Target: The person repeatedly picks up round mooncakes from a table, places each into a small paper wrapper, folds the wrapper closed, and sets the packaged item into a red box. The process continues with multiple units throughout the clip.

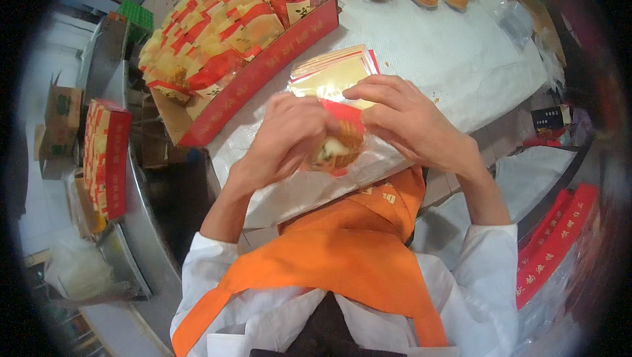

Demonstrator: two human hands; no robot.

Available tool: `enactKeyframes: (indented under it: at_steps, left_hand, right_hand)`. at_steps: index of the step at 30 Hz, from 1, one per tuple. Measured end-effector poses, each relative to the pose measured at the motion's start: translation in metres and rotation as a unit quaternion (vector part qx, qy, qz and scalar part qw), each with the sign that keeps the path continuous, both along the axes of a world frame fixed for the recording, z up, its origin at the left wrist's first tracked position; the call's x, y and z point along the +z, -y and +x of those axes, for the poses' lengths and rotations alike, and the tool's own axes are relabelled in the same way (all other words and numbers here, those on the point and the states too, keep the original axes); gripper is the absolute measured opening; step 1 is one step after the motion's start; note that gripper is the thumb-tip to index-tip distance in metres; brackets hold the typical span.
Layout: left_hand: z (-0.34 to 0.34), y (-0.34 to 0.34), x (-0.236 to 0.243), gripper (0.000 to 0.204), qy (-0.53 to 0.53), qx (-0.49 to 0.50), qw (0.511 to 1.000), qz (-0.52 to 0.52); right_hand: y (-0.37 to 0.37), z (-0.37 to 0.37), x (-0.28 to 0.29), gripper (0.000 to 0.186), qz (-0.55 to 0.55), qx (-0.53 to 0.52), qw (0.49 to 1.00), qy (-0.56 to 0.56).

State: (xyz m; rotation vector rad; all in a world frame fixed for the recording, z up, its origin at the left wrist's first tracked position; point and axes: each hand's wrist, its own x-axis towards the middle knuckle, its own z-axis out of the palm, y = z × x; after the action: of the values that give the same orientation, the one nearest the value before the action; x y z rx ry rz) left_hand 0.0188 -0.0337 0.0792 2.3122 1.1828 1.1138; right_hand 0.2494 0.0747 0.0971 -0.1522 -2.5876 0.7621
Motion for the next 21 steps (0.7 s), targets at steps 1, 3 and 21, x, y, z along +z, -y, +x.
enactKeyframes:
  at_steps: [1, 3, 21]
  left_hand:
    - [0.001, -0.003, -0.004, 0.022, 0.001, 0.024, 0.999, 0.023]
    - [-0.005, -0.003, -0.011, 0.021, 0.038, 0.055, 0.996, 0.054]
    - [0.023, -0.029, -0.032, 0.007, 0.382, 0.138, 0.908, -0.1]
  right_hand:
    - [-0.004, -0.004, -0.001, 0.017, 0.033, -0.015, 0.998, 0.045]
    - [-0.012, -0.004, 0.0, 0.02, 0.045, -0.041, 0.998, -0.032]
    - [0.002, -0.022, -0.028, 0.063, -0.487, -0.076, 0.87, 0.023]
